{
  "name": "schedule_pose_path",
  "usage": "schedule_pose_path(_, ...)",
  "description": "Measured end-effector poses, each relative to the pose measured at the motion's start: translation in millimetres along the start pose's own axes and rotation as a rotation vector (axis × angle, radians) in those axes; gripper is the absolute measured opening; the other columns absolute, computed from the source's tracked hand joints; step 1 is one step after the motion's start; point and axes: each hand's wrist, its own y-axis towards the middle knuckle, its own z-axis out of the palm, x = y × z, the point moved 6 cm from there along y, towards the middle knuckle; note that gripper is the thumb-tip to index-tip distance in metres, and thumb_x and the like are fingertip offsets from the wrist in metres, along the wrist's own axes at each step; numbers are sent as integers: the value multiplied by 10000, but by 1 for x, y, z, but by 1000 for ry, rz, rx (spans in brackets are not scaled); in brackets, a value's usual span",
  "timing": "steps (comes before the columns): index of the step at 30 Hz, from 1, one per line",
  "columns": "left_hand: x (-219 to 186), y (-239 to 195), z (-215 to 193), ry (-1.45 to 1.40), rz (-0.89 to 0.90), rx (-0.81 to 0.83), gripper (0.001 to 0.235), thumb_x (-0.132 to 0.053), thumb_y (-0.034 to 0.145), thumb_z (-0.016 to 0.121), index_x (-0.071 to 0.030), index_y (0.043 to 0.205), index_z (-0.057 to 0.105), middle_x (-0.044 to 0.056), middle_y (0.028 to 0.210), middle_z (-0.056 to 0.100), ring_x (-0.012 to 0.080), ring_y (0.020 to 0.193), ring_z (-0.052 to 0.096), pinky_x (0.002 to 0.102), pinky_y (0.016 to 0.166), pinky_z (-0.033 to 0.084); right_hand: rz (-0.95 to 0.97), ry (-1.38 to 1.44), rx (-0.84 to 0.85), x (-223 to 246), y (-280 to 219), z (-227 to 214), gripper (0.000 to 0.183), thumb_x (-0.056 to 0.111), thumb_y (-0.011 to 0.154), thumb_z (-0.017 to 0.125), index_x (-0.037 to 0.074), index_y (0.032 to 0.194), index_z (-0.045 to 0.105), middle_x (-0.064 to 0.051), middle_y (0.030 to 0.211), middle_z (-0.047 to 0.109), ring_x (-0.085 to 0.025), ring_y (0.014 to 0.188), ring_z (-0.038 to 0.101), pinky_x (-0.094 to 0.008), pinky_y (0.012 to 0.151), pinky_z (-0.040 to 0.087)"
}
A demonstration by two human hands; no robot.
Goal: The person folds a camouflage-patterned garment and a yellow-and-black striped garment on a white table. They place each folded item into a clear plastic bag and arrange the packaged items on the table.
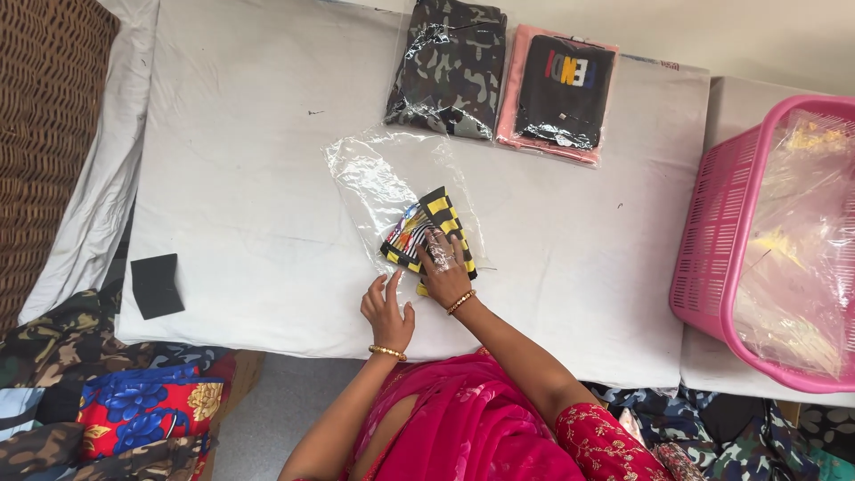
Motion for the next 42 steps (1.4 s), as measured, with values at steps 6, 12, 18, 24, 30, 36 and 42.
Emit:
schedule_pose_path(6,35,-6,22,-2,-252,72,909,-72,723,794,-222,1528,399,153,1397,420,381,1292,410,553,1043,347,236,189,275,-24,25,52,368,130,862,721,129,1226,670,-87,1207,671,-306,1157,608,-467,960,490)
schedule_pose_path(12,51,-7,43,-340,-330,-11,927,-37,797,784,-182,1587,321,139,1299,486,269,1013,592,389,915,521,355,670,185,-20,47,43,547,304,918,691,135,1418,544,-129,1298,640,-324,1156,622,-403,980,513)
schedule_pose_path(18,93,-5,79,-764,-656,-42,777,-31,905,720,-129,1538,279,65,867,630,132,687,673,264,577,516,-41,242,363,0,25,14,790,521,858,704,229,1523,394,-78,1580,410,-300,1484,344,-665,1187,133)
schedule_pose_path(24,101,-13,97,-719,-764,5,549,83,908,582,-79,1386,366,67,789,691,133,617,700,249,547,553,-200,45,503,-19,-4,57,759,444,879,660,367,1559,332,-23,1668,263,-260,1539,227,-782,1135,-13)
schedule_pose_path(30,100,-13,93,-739,-732,77,545,121,896,565,-88,1376,412,80,783,647,150,617,685,275,549,544,-415,-172,388,-46,37,67,669,278,959,570,449,1564,341,57,1674,300,-203,1550,223,-737,1173,19)
schedule_pose_path(36,-21,9,-9,102,90,-185,495,-94,798,688,-75,1262,517,183,1083,605,357,1053,565,533,939,432,-249,84,356,-39,39,62,595,315,982,520,369,1547,343,-3,1633,318,-258,1551,224,-751,1184,18)
schedule_pose_path(42,-5,-30,87,239,464,441,671,-316,910,642,-124,1518,434,121,1590,384,323,1518,270,575,1232,154,-209,-258,393,-40,23,102,638,240,967,516,390,1569,373,54,1663,311,-203,1545,225,-783,1123,23)
